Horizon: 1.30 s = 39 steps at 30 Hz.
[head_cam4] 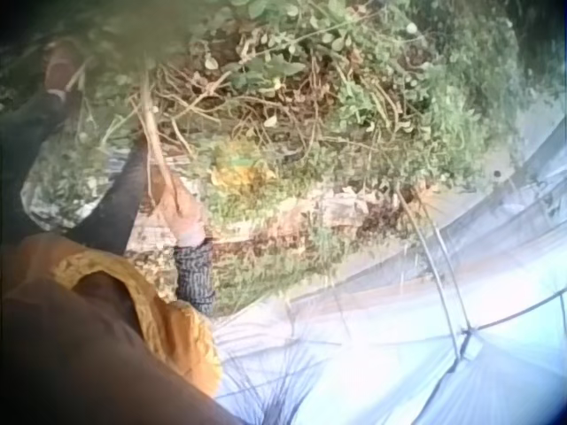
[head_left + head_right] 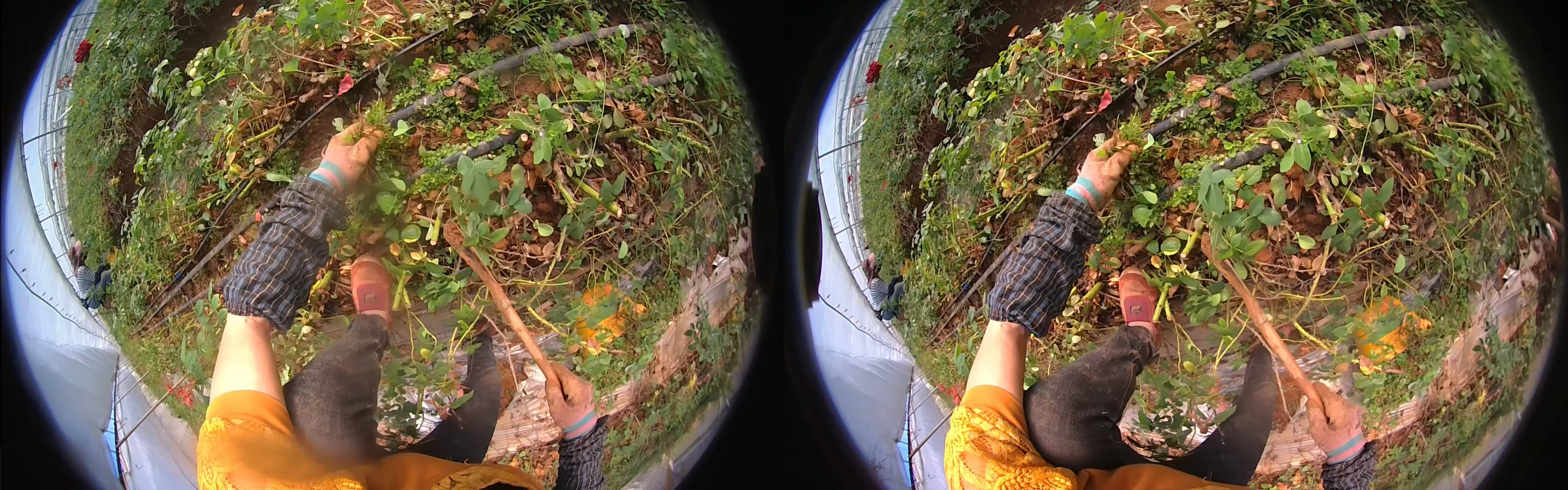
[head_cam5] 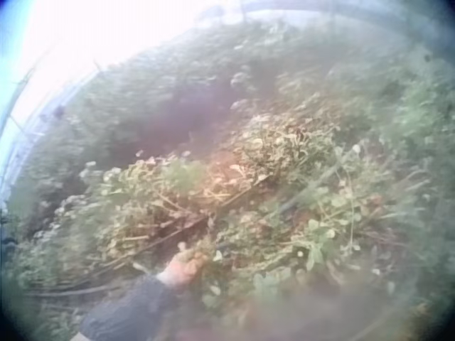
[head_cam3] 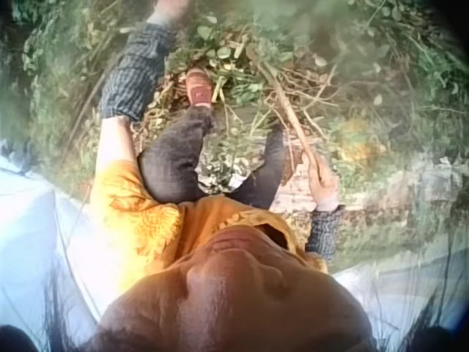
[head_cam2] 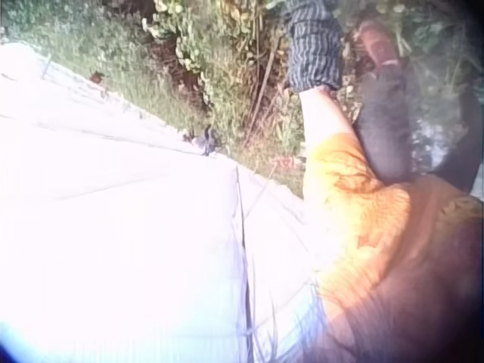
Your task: The person uses a hoe to loosen soil and remove weeds from a garden bed. They pull the weeds by hand and place them into a yellow bucket. The person moves along the bed, repeating the process of hoeing and collecting weeds.
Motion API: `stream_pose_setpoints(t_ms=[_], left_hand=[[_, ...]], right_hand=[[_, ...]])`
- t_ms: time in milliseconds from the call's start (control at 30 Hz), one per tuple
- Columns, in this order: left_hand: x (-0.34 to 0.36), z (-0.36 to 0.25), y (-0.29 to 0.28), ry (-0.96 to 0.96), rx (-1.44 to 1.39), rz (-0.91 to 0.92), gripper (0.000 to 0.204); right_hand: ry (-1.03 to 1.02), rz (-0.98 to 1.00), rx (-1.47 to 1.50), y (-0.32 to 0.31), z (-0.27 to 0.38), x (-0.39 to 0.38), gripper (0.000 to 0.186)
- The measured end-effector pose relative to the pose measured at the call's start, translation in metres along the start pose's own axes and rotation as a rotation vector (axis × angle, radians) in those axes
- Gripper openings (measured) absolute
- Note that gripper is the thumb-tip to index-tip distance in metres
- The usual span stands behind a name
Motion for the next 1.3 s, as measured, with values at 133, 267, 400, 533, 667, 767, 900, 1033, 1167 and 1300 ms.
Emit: stream_pose_setpoints(t_ms=[133,267,400,533,667,767,900,1033,1167,1300], left_hand=[[-0.011,-0.041,0.100,0.540,1.400,0.002,0.052],[-0.020,-0.054,0.189,0.719,1.833,0.115,0.054],[-0.005,-0.032,0.242,0.829,2.317,0.147,0.055],[-0.004,-0.016,0.246,1.011,2.185,0.122,0.049],[0.001,-0.015,0.234,1.105,2.199,0.232,0.042],[-0.002,-0.023,0.192,1.096,2.308,0.290,0.037],[-0.022,-0.065,0.114,0.679,2.681,0.369,0.038],[-0.053,-0.067,0.109,0.719,2.563,0.423,0.058],[-0.049,-0.010,0.180,1.150,2.382,0.628,0.068],[-0.023,0.006,0.210,0.913,2.585,0.592,0.053]], right_hand=[[-0.069,-0.122,-0.150,-0.030,-0.004,-0.036,0.031],[-0.110,-0.374,0.013,-0.016,-0.016,-0.061,0.032],[0.177,-0.442,0.495,0.001,-0.028,-0.059,0.044],[0.253,-0.472,0.547,0.013,-0.023,-0.050,0.053],[0.295,-0.444,0.604,0.020,-0.016,-0.047,0.053],[0.227,-0.421,0.615,0.022,-0.026,-0.052,0.050],[0.181,-0.435,0.603,0.024,-0.044,-0.057,0.045],[0.105,-0.445,0.720,0.035,-0.050,-0.054,0.040],[0.181,-0.429,0.691,0.038,-0.030,-0.047,0.037],[0.085,-0.442,0.625,0.035,-0.035,-0.057,0.036]])
Point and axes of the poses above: each hand's wrist, its own x-axis towards the middle knuckle, its own y-axis out of the palm, z = x × y, the point moved 5 cm from there along x, towards the middle knuckle, and after that the axes turned 5 degrees about x, right-handed, at the moved point
